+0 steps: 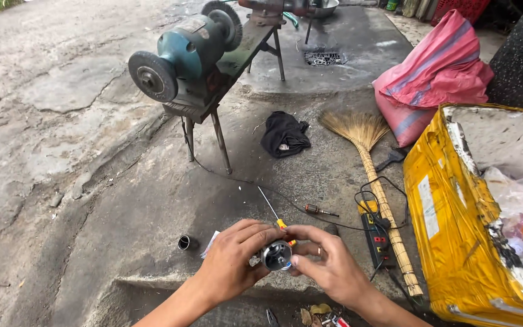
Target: The person sits on concrete steps assembling a small cylindrical motor component. They pick up small screws from the ground, insert them into the housing, and use a screwdriver to tighten them, working on the part by hand throughout.
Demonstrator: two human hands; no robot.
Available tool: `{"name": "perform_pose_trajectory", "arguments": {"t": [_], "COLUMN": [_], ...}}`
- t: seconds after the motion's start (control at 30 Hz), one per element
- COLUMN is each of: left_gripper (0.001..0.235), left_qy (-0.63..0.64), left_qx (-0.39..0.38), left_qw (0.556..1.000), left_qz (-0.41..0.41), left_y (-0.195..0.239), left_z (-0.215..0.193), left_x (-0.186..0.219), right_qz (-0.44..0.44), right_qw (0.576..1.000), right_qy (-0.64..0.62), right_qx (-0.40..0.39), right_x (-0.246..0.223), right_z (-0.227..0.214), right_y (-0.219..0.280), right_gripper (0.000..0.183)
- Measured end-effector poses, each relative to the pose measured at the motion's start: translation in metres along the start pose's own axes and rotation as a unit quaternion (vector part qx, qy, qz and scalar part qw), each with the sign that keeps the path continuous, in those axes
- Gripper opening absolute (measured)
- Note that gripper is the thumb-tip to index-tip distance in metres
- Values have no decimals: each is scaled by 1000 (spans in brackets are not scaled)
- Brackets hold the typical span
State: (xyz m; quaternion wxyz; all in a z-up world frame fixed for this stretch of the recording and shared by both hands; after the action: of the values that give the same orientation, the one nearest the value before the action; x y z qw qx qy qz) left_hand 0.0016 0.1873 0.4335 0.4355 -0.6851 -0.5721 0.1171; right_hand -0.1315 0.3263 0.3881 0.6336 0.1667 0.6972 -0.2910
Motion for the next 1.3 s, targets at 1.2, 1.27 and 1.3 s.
{"name": "perform_pose_trajectory", "arguments": {"t": [1.2,1.27,1.3], "left_gripper": [35,35,34], "left_qy": [-166,-166,-170], "left_qx": [-110,-117,-106], "left_qw": [963,963,964], "left_qz": [181,178,176], "left_y": [60,63,63], "left_z": [93,93,91], "left_x": [-37,-37,-36], "right_qz": [-113,-106,-107], "right_qw": [972,974,975], "right_qy": [208,201,197], "right_qx": [6,4,5], "right_x": [102,104,105], "right_z": [10,14,16], "right_y": [-13,-14,-14], "right_gripper": [30,29,28]}}
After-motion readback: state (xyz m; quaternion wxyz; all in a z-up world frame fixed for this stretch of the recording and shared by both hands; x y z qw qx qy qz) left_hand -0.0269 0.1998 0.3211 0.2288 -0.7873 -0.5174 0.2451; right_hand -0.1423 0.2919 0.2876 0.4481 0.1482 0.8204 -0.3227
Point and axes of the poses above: each hand's wrist, its own y-axis away from the middle knuckle, its own z-axis out of the palm, x = y × z, the point moved 4 cm from there along -y, towards the middle knuckle, and after that the axes turned 10 degrees about x, right-handed, at the moved point
